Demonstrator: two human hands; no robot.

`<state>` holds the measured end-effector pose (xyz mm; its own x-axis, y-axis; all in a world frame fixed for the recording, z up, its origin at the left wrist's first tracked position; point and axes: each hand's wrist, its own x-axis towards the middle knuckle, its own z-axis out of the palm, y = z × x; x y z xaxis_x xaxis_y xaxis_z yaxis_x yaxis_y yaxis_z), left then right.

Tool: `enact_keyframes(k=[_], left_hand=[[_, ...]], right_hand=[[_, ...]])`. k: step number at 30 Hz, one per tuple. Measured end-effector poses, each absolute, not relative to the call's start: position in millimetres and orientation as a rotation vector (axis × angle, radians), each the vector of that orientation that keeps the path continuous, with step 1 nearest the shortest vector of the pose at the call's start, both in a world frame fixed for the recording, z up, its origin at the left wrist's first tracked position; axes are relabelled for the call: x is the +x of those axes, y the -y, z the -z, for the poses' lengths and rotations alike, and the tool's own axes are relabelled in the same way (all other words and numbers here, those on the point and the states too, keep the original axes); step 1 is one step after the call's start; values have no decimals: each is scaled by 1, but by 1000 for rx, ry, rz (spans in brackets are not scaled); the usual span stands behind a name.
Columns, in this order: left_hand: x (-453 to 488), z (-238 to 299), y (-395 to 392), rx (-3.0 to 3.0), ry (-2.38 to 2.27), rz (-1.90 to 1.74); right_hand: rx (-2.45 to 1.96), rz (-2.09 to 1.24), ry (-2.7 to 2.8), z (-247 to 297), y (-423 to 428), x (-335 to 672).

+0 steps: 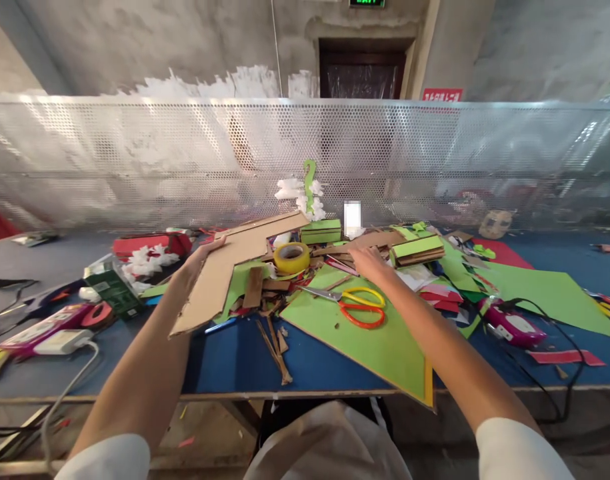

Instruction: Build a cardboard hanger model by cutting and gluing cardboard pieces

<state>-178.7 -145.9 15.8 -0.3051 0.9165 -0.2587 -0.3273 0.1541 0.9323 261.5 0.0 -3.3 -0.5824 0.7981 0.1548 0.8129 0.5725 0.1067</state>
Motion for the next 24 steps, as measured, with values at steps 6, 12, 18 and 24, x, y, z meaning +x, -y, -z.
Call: enact_keyframes(k=[6,12,18,24], left_hand=[[-174,-15,144,636,-1357,-1423],[-175,-18,143,630,-1313,-1530],[-176,-17,144,708,-1289,-1608],[-175,-17,138,730,-1292,-1596]], right_hand=[[-1441,205,2668,14,-3,259],[-1406,158,2533,3,-1,262],[-1330,-53,2456,-20,20,253],[-1071,-447,2622,-28,58,190]])
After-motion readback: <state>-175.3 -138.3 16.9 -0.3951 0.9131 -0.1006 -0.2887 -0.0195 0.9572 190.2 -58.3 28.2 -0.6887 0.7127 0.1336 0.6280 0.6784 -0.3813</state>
